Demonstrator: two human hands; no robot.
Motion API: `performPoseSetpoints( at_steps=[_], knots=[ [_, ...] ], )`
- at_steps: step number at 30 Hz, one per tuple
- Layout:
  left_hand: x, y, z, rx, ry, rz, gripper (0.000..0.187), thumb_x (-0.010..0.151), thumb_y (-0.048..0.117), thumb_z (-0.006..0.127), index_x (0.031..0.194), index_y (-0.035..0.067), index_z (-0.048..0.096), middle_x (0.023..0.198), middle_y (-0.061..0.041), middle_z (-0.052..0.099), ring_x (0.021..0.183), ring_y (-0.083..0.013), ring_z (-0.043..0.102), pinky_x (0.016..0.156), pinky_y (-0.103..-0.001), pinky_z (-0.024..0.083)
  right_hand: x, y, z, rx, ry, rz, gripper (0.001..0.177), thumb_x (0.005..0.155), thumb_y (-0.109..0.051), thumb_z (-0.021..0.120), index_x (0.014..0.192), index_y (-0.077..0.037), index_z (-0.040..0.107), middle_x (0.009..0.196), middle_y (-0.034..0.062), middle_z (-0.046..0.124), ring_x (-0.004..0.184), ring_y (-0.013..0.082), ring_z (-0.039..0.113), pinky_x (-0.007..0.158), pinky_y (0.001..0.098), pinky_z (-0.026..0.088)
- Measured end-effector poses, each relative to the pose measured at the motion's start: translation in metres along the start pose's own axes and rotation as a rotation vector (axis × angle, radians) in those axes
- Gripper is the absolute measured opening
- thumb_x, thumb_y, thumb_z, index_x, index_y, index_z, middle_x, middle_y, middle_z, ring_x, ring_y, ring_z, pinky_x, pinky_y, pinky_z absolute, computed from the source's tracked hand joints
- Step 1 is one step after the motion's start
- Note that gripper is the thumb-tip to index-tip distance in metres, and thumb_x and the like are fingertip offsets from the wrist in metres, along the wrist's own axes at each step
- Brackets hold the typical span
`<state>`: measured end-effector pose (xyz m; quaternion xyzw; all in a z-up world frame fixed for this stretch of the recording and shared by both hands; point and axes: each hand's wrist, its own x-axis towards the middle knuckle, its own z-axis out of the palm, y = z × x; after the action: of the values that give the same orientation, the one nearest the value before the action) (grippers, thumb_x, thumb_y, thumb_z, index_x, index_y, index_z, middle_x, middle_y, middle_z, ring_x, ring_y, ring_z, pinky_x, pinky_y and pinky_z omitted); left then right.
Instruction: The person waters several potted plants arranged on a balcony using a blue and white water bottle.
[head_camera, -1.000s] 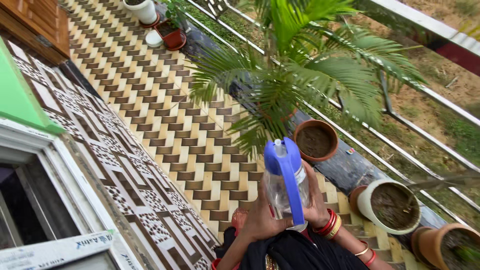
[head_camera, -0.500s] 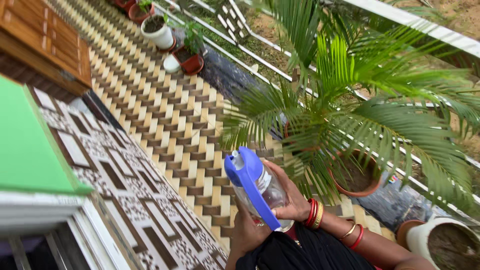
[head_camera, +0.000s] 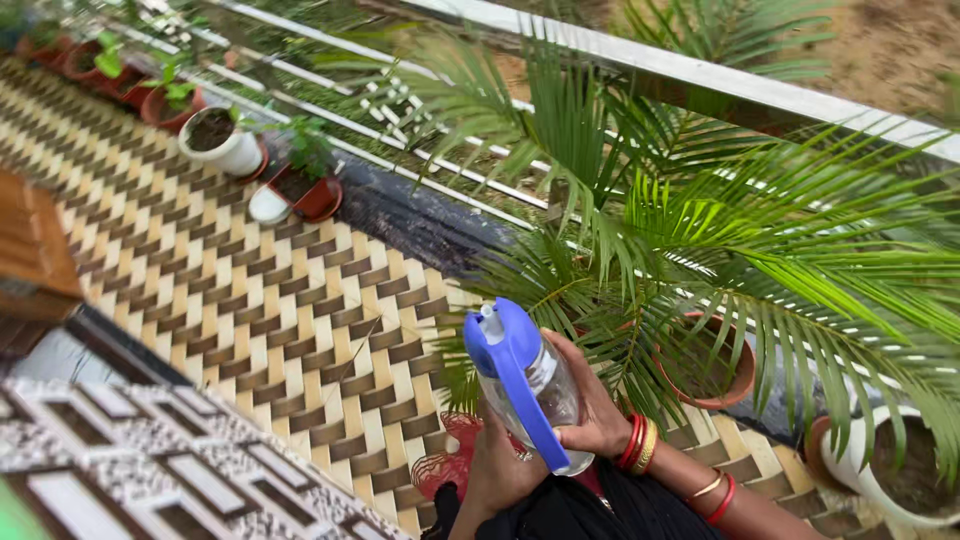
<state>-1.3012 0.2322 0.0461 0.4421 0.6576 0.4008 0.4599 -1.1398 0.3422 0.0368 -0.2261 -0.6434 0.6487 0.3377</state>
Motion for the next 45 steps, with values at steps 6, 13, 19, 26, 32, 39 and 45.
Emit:
performPoseSetpoints(
  at_steps=[6, 13, 19, 26, 32, 39, 45],
  knots=[
    [0.067, 0.007, -0.054, 0.066, -0.348, 0.134, 0.104, 0.076, 0.046, 0.09, 0.148, 0.007, 0.026, 0.126, -0.019, 0.071, 0.113, -0.0353, 0.073, 0.091, -0.045, 0.06, 0.02, 0.01, 0.024, -0.125, 0.31, 0.012, 0.12, 0.076, -0.047, 0.086, 0.164, -0.005, 0.017, 0.167, 0.0184, 0.03, 0.155, 0.0324, 0.033, 0.127, 0.0478, 0.029],
    [0.118, 0.01, -0.1, -0.019, -0.663, 0.216, 0.124, 0.072, 0.052, 0.087, 0.156, 0.003, 0.009, 0.133, -0.02, 0.066, 0.116, -0.0379, 0.071, 0.099, -0.045, 0.056, 0.035, 0.012, 0.076, -0.094, 0.634, 0.042, 0.121, 0.072, -0.041, 0.088, 0.163, -0.008, 0.016, 0.162, 0.0184, 0.036, 0.149, 0.0328, 0.04, 0.122, 0.049, 0.033],
    [0.127, -0.001, -0.086, 0.075, -0.953, 0.216, 0.134, 0.068, 0.053, 0.086, 0.162, 0.001, 0.007, 0.147, -0.028, 0.053, 0.126, -0.0434, 0.062, 0.107, -0.047, 0.049, -0.004, 0.02, 0.102, -0.129, 0.995, 0.256, 0.125, 0.067, -0.043, 0.085, 0.165, -0.011, 0.015, 0.142, 0.0176, 0.05, 0.123, 0.03, 0.058, 0.105, 0.0451, 0.051],
    [0.127, -0.014, -0.052, 0.017, -1.067, 0.26, 0.127, 0.07, 0.049, 0.087, 0.159, -0.003, 0.013, 0.145, -0.03, 0.052, 0.132, -0.0456, 0.058, 0.111, -0.047, 0.045, -0.022, 0.004, 0.104, -0.282, 1.114, 0.302, 0.115, 0.071, -0.04, 0.079, 0.163, -0.007, 0.018, 0.158, 0.0142, 0.039, 0.144, 0.0273, 0.043, 0.118, 0.0433, 0.036],
    [0.131, -0.016, -0.012, 0.059, -0.997, 0.202, 0.118, 0.069, 0.049, 0.086, 0.153, -0.003, 0.022, 0.137, -0.027, 0.059, 0.128, -0.0425, 0.062, 0.108, -0.047, 0.048, -0.031, 0.004, 0.061, -0.233, 1.034, 0.307, 0.115, 0.073, -0.042, 0.081, 0.163, -0.006, 0.019, 0.16, 0.016, 0.038, 0.148, 0.0276, 0.04, 0.121, 0.0425, 0.034],
    [0.126, -0.018, 0.036, -0.03, -0.887, 0.162, 0.112, 0.073, 0.061, 0.08, 0.154, 0.002, 0.028, 0.137, -0.023, 0.063, 0.125, -0.0391, 0.066, 0.104, -0.046, 0.051, -0.046, 0.009, 0.01, -0.12, 0.947, 0.283, 0.114, 0.077, -0.048, 0.079, 0.163, -0.006, 0.017, 0.163, 0.0163, 0.034, 0.151, 0.027, 0.035, 0.123, 0.042, 0.03],
    [0.117, -0.03, 0.062, 0.055, -0.838, 0.06, 0.12, 0.074, 0.066, 0.076, 0.157, 0.002, 0.016, 0.135, -0.025, 0.062, 0.123, -0.0411, 0.064, 0.104, -0.047, 0.05, -0.062, 0.016, -0.015, -0.095, 0.869, 0.317, 0.117, 0.078, -0.058, 0.077, 0.164, -0.005, 0.018, 0.163, 0.0168, 0.035, 0.151, 0.0279, 0.036, 0.123, 0.0421, 0.03]
  ],
)
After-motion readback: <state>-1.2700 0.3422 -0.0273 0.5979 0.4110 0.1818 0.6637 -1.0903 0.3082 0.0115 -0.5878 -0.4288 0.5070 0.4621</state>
